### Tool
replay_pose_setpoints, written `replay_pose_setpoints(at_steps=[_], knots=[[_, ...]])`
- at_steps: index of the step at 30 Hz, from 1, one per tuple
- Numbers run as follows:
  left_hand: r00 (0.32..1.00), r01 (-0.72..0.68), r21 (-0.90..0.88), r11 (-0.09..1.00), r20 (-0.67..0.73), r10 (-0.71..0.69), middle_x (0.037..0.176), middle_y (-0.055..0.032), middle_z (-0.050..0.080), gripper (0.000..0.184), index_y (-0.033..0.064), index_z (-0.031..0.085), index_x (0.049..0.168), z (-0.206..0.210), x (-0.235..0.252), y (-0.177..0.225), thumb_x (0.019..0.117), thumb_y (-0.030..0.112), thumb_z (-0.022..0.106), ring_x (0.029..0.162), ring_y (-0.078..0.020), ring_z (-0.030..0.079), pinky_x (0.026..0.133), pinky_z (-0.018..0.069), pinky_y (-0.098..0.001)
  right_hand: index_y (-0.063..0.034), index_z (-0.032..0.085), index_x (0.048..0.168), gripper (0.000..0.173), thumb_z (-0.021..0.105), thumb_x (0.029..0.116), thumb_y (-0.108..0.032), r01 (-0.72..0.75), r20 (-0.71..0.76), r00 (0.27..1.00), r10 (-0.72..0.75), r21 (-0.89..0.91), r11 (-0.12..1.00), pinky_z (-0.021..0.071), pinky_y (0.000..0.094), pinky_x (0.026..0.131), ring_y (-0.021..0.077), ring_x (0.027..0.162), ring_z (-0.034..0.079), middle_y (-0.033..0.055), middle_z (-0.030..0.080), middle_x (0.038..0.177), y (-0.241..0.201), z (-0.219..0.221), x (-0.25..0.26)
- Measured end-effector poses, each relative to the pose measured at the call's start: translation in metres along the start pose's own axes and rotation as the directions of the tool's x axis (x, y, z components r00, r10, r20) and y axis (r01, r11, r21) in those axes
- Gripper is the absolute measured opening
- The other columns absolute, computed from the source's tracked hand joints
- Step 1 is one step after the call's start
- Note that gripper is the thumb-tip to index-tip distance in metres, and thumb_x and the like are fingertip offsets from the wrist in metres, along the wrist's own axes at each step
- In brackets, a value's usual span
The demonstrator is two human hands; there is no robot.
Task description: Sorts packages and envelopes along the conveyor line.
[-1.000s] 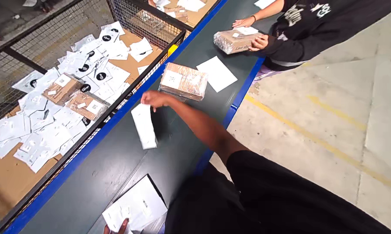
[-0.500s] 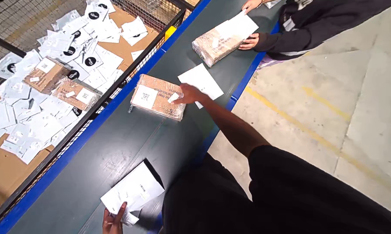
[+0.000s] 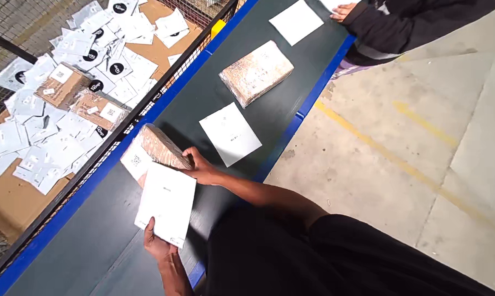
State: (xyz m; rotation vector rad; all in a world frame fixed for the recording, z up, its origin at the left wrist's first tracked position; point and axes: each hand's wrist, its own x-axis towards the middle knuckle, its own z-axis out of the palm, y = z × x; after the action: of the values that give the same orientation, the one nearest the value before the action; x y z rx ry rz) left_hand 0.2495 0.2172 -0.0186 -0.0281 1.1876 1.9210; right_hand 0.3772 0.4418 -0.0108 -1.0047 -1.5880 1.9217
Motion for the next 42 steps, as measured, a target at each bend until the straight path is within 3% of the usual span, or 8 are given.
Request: replay_pose_setpoints(at_steps=[7,10,16,19,23,30,37,42], knots=[[0.975,-0.209,-0.09,0.974,0.062,0.215,0.113,-0.0058,0.074,0.029,0.0131,0.068,0.119,-0.034,-0.007,0.064,0.0976,0.031,0.06,0.106,-0.0182,0.072,0.091,0.0608,-0.043,-0.0076,0.038,0.154,0.055,0.059,0.1056,-0.023,0.053,0.3,0.946,-0.126,0.238,0.97,0.0596,0.05,0.093,0.0332,0.121,0.065,0.0218,0.059,0.141,-0.111,0.025,0.124],[0.993,-0.08,0.103,0.991,-0.078,0.089,0.107,-0.0043,0.076,0.031,0.0154,0.068,0.119,-0.062,-0.024,0.053,0.0911,0.028,0.069,0.097,-0.0164,0.075,0.083,0.0636,-0.0412,-0.0071,0.054,0.145,0.068,0.08,0.0895,-0.036,0.415,0.287,0.906,-0.312,-0.446,0.793,0.0503,0.039,0.11,0.0209,0.134,0.056,0.0118,0.056,0.147,-0.117,-0.033,0.13],[0.982,0.188,0.342,0.921,-0.099,-0.164,0.098,-0.0064,0.076,0.033,0.0073,0.06,0.121,-0.071,-0.032,0.02,0.0897,0.016,0.066,0.084,-0.0161,0.076,0.075,0.0651,-0.0372,-0.0189,0.042,0.157,0.116,0.092,0.061,-0.061,0.005,-0.053,0.992,-0.116,-0.892,0.453,0.029,0.0621,0.122,0.0413,0.154,0.024,0.0188,0.026,0.168,-0.102,-0.257,0.097],[0.967,0.252,0.54,0.803,-0.1,-0.236,0.099,-0.0108,0.076,0.027,-0.0017,0.062,0.12,-0.05,-0.017,0.015,0.0967,0.011,0.061,0.085,-0.0189,0.075,0.077,0.0648,-0.039,-0.0183,0.026,0.164,0.138,0.096,0.0528,-0.059,-0.014,0.025,0.99,0.141,-0.962,0.271,0.0227,0.0691,0.121,0.0461,0.156,0.013,0.0165,0.014,0.172,-0.089,-0.297,0.096],[0.983,0.185,0.788,0.587,-0.153,-0.103,0.116,-0.0153,0.071,0.046,-0.0014,0.064,0.124,-0.043,-0.003,0.005,0.0899,0.025,0.079,0.104,-0.0228,0.07,0.091,0.06,-0.0437,-0.0111,0.027,0.163,0.134,0.099,0.0563,-0.048,0.106,0.195,0.949,0.247,-0.937,0.334,0.0319,0.0589,0.121,0.0413,0.149,0.034,0.0214,0.032,0.164,-0.077,-0.264,0.091],[0.969,0.186,0.925,0.33,-0.227,0.093,0.139,-0.026,0.054,0.064,-0.0031,0.063,0.128,-0.077,-0.025,0.017,0.0862,0.042,0.081,0.13,-0.0366,0.052,0.108,0.0445,-0.0546,-0.01,0.055,0.137,0.123,0.086,0.0434,-0.082,0.061,0.102,0.962,0.252,-0.985,0.163,0.046,0.0663,0.095,0.0461,0.129,0.048,0.0239,0.051,0.137,-0.037,-0.176,0.029],[0.944,0.222,0.781,0.584,-0.322,0.072,0.115,-0.0159,0.071,0.048,-0.002,0.061,0.13,-0.129,-0.055,0.035,0.09,0.019,0.078,0.103,-0.0215,0.07,0.092,0.0593,-0.0439,-0.0065,0.054,0.125,0.095,0.094,0.0555,-0.058,-0.208,-0.059,0.975,0.215,-0.584,0.784,0.0563,0.0497,0.088,0.0258,0.101,0.066,0.0124,0.067,0.11,0.012,-0.072,-0.065],[0.921,0.192,0.618,0.762,-0.381,0.077,0.119,-0.0093,0.068,0.061,0.0018,0.048,0.141,-0.18,-0.091,0.055,0.0868,0.005,0.077,0.1,-0.0153,0.07,0.087,0.0613,-0.0395,-0.0111,0.056,0.135,0.063,0.08,0.087,-0.044,-0.534,0.413,0.713,0.567,-0.203,0.821,0.053,0.0345,0.057,0.0165,0.068,0.062,0.0098,0.066,0.094,0.009,-0.003,-0.08]])
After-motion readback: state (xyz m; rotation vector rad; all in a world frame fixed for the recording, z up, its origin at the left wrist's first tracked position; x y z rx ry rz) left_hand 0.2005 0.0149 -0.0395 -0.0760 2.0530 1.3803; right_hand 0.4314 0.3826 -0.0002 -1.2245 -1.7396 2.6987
